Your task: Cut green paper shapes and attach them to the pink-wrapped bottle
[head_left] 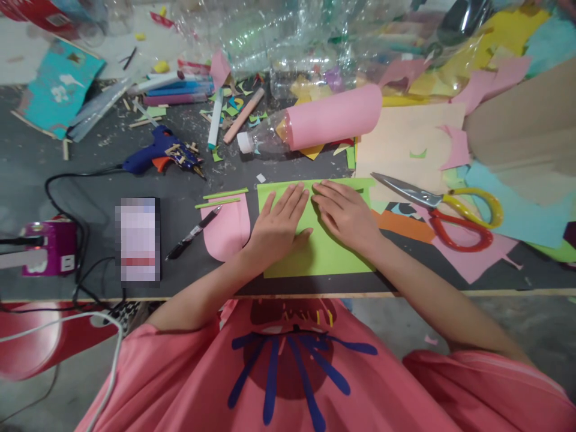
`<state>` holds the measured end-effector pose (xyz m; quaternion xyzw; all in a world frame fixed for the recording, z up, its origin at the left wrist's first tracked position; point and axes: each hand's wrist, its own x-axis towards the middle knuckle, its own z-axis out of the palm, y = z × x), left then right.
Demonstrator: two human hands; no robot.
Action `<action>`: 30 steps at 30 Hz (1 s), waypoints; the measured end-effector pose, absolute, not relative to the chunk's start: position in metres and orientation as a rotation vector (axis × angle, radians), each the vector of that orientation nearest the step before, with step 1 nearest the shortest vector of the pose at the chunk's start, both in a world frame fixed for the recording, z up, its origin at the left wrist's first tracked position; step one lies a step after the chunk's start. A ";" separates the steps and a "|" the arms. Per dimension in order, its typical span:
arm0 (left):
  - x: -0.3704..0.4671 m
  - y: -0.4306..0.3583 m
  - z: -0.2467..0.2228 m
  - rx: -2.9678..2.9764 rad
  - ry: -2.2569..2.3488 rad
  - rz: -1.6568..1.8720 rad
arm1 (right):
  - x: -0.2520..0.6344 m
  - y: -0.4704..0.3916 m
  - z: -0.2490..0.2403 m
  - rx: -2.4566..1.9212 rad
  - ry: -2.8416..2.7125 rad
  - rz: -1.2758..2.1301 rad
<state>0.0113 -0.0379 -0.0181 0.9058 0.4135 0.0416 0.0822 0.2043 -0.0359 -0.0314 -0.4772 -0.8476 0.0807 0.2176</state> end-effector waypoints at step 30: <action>0.012 -0.039 -0.019 2.713 1.251 0.108 | 0.203 -0.034 -0.028 -1.335 -2.413 0.129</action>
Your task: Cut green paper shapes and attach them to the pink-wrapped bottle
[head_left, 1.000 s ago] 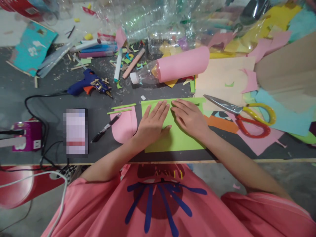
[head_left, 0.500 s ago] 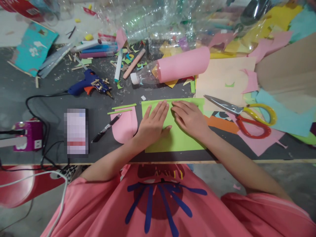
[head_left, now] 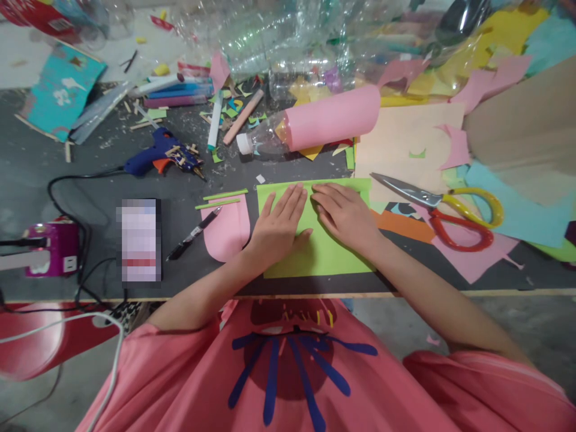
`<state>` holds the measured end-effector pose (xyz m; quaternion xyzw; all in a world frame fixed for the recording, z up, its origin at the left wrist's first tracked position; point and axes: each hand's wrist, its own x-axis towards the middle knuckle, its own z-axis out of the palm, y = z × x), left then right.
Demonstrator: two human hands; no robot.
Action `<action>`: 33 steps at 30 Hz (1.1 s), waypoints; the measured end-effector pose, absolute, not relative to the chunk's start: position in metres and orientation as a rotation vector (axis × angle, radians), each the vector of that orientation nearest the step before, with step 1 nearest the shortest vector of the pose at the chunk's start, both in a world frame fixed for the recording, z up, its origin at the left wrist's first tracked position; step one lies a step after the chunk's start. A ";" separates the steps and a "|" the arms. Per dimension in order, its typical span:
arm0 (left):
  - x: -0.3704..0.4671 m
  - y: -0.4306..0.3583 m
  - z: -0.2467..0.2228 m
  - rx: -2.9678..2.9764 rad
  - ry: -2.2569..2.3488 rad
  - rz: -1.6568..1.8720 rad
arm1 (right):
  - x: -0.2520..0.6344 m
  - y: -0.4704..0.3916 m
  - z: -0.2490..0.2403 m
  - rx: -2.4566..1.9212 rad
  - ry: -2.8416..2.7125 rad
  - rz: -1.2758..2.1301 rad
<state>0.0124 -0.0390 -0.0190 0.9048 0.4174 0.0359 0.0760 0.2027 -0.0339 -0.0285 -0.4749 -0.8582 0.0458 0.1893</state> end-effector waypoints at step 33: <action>0.021 -0.035 -0.012 2.638 1.295 -0.011 | 0.215 -0.054 -0.015 -1.871 -2.314 0.058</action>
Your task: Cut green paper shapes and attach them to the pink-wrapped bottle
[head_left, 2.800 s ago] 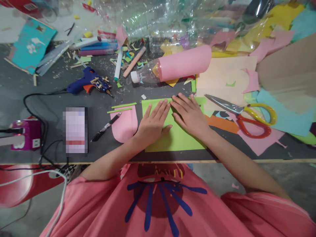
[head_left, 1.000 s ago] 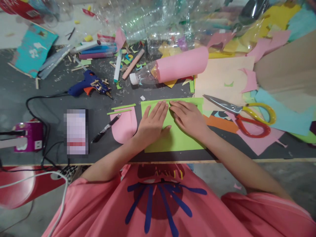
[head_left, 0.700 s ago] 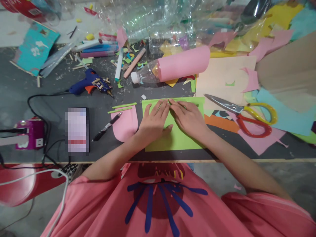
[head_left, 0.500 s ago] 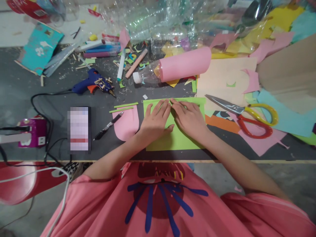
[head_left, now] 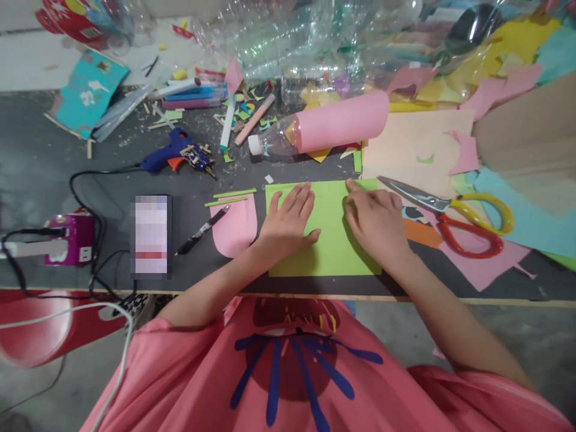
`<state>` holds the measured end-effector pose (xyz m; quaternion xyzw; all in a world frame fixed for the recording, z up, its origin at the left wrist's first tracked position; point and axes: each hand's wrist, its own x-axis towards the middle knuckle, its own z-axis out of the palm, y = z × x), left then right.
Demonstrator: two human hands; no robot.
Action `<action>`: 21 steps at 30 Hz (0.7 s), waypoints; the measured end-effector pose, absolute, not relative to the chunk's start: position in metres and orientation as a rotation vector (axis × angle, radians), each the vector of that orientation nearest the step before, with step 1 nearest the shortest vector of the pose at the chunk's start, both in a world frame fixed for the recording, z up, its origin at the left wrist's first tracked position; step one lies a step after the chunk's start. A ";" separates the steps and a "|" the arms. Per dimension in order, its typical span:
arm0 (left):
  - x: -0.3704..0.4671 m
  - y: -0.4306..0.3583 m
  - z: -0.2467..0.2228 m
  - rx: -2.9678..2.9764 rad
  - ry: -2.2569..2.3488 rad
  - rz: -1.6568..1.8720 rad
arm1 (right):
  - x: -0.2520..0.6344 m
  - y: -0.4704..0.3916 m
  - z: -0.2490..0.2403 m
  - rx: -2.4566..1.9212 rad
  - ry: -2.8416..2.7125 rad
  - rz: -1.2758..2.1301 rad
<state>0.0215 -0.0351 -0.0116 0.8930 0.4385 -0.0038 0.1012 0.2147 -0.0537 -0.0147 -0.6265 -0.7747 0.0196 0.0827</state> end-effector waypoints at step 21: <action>-0.004 -0.032 0.001 2.599 1.498 -0.023 | 0.246 -0.060 -0.031 -1.952 -2.081 0.003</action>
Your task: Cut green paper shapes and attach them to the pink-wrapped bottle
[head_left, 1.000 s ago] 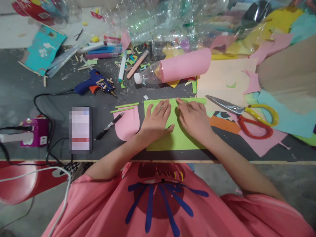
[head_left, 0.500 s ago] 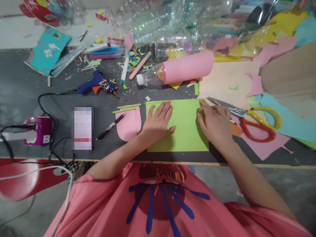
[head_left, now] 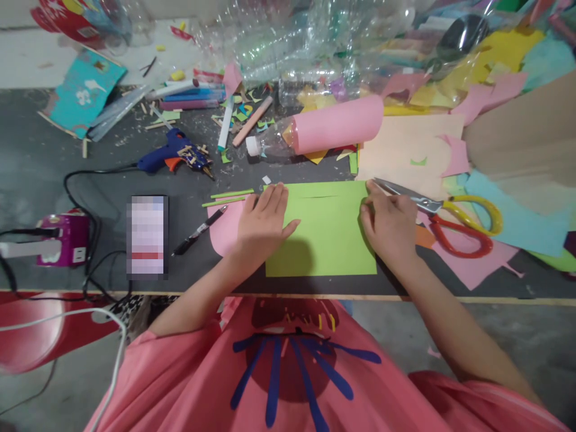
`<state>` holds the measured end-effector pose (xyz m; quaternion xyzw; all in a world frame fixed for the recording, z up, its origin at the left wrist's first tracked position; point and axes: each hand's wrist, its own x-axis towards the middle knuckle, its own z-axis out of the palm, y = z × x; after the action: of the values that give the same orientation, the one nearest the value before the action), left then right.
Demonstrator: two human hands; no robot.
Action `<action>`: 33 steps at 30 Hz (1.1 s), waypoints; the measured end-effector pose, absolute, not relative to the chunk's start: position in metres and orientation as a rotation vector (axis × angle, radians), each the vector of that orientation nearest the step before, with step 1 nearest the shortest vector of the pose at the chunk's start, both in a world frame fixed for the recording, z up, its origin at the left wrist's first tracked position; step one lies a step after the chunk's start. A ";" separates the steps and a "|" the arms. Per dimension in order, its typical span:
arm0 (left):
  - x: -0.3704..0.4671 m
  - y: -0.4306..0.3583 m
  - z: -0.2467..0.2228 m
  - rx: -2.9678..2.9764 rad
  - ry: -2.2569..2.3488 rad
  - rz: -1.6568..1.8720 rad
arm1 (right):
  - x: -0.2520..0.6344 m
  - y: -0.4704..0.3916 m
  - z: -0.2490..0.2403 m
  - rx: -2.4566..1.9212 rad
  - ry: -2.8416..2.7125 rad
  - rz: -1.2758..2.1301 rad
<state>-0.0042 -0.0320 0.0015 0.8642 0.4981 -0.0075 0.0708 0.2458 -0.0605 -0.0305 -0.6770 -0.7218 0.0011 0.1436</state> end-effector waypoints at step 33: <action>0.023 -0.019 -0.001 2.618 1.320 0.017 | 0.180 -0.040 -0.019 -1.642 -2.482 0.093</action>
<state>0.0225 -0.0194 -0.0013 0.8880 0.4477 0.0057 0.1048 0.1799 -0.0402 -0.0193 -0.5497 -0.8307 0.0312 0.0822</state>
